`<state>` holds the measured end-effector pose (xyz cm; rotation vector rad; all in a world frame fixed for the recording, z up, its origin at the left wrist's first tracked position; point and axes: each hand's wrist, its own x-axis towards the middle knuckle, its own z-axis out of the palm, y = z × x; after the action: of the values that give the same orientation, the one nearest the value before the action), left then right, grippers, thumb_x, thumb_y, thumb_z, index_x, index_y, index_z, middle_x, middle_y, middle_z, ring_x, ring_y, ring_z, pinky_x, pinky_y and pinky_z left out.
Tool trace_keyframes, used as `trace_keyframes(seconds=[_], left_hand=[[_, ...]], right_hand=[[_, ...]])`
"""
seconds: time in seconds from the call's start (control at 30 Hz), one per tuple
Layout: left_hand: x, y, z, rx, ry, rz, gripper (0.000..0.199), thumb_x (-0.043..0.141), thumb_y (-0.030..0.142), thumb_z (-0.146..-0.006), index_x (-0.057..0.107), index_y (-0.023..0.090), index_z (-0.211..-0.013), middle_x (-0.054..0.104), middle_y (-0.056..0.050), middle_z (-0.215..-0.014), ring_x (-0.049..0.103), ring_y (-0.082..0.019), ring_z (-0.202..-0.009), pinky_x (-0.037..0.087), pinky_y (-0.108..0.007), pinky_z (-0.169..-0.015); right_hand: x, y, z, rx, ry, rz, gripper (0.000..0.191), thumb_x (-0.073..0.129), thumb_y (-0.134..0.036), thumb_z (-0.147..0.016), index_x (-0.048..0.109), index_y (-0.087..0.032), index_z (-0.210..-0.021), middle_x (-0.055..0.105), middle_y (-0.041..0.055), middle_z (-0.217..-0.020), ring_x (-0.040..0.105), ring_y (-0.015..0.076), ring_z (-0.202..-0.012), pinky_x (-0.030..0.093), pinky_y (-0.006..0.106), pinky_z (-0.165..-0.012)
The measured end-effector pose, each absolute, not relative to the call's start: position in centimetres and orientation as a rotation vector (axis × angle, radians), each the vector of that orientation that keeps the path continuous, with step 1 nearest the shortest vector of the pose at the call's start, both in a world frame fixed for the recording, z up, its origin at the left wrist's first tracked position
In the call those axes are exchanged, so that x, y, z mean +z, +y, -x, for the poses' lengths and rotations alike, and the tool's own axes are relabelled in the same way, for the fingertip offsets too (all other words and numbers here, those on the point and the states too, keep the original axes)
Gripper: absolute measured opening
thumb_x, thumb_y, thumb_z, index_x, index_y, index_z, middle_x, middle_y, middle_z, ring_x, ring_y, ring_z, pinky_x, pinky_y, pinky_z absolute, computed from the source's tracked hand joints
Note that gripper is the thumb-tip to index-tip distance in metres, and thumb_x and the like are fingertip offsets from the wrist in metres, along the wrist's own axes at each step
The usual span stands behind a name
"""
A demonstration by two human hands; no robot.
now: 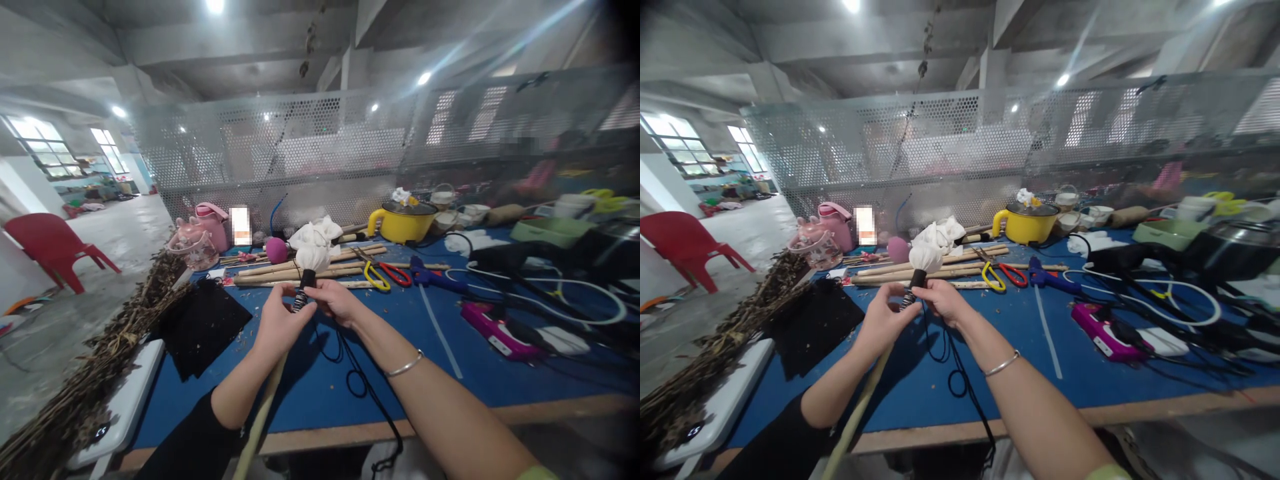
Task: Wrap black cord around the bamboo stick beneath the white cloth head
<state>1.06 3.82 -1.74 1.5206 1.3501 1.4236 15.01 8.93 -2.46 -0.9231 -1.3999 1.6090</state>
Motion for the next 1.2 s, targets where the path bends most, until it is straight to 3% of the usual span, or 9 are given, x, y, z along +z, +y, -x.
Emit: trace_keyframes(seconds=[0.23, 0.43, 0.57, 0.7, 0.77, 0.83, 1.0, 1.2], left_hand=[[-1.0, 3.7, -1.0, 1.362, 1.339, -1.358, 0.034, 0.068, 0.032, -0.063, 0.057, 0.014, -0.090, 0.058, 0.001, -0.061, 0.048, -0.008, -0.043, 0.040, -0.019, -0.039], [-0.2, 3.9, -0.6, 1.378, 1.187, -1.128, 0.043, 0.073, 0.033, -0.058, 0.056, 0.011, -0.092, 0.061, -0.002, -0.072, 0.056, -0.011, -0.055, 0.045, -0.020, -0.041], [-0.3, 4.1, -0.6, 1.389, 1.070, -1.057, 0.042, 0.074, 0.031, -0.058, 0.056, 0.011, -0.090, 0.058, 0.001, -0.065, 0.054, -0.009, -0.053, 0.044, -0.018, -0.039], [-0.4, 4.2, -0.7, 1.300, 0.939, -0.977, 0.037, 0.075, 0.029, -0.057, 0.059, 0.011, -0.084, 0.058, 0.001, -0.060, 0.055, -0.008, -0.050, 0.045, -0.016, -0.040], [-0.4, 4.1, -0.7, 1.236, 0.884, -0.899, 0.033, 0.074, 0.029, -0.059, 0.060, 0.011, -0.084, 0.061, -0.001, -0.062, 0.057, -0.008, -0.050, 0.047, -0.015, -0.043], [-0.6, 4.1, -0.7, 1.146, 0.842, -0.816, 0.028, 0.070, 0.029, -0.065, 0.062, 0.011, -0.085, 0.064, -0.005, -0.068, 0.059, -0.009, -0.053, 0.048, -0.016, -0.045], [-1.2, 4.3, -0.8, 1.020, 0.964, -0.816, 0.030, 0.059, 0.038, -0.075, 0.059, 0.011, -0.088, 0.064, -0.009, -0.080, 0.062, -0.012, -0.058, 0.049, -0.020, -0.046], [-1.7, 3.9, -1.3, 1.313, 1.226, -1.250, 0.042, 0.073, 0.033, -0.059, 0.053, 0.015, -0.092, 0.061, -0.002, -0.081, 0.054, -0.007, -0.047, 0.044, -0.019, -0.039]], right_hand=[[-2.1, 8.5, -14.8, 1.604, -1.405, 0.845, 0.030, 0.066, -0.042, -0.069, 0.053, -0.015, -0.071, 0.029, -0.0109, -0.040, 0.017, 0.0030, -0.032, 0.007, 0.019, -0.032], [-1.6, 8.4, -15.0, 1.575, -1.337, 0.809, 0.030, 0.071, -0.038, -0.062, 0.051, -0.015, -0.064, 0.031, -0.0106, -0.039, 0.018, 0.0023, -0.033, 0.009, 0.019, -0.033], [-1.6, 8.4, -15.0, 1.635, -1.306, 0.774, 0.031, 0.071, -0.037, -0.063, 0.049, -0.016, -0.063, 0.029, -0.0110, -0.039, 0.016, 0.0018, -0.033, 0.007, 0.019, -0.033], [-1.6, 8.5, -15.1, 1.649, -1.289, 0.677, 0.030, 0.071, -0.036, -0.065, 0.052, -0.016, -0.076, 0.031, -0.0116, -0.041, 0.014, 0.0018, -0.033, 0.007, 0.019, -0.032], [-1.6, 8.5, -15.2, 1.693, -1.291, 0.628, 0.035, 0.071, -0.037, -0.065, 0.053, -0.015, -0.085, 0.037, -0.0107, -0.045, 0.014, 0.0013, -0.033, 0.006, 0.018, -0.031], [-1.6, 8.4, -15.3, 1.737, -1.278, 0.625, 0.037, 0.072, -0.038, -0.064, 0.051, -0.015, -0.083, 0.040, -0.0097, -0.046, 0.015, 0.0007, -0.033, 0.006, 0.018, -0.031], [-2.0, 8.5, -15.2, 1.667, -1.283, 0.787, 0.035, 0.071, -0.038, -0.063, 0.044, -0.017, -0.068, 0.027, -0.0124, -0.038, 0.014, 0.0019, -0.032, 0.006, 0.019, -0.031], [-1.7, 8.2, -14.3, 1.610, -1.360, 0.891, 0.031, 0.068, -0.041, -0.065, 0.049, -0.016, -0.068, 0.030, -0.0113, -0.037, 0.017, 0.0028, -0.031, 0.007, 0.021, -0.031]])
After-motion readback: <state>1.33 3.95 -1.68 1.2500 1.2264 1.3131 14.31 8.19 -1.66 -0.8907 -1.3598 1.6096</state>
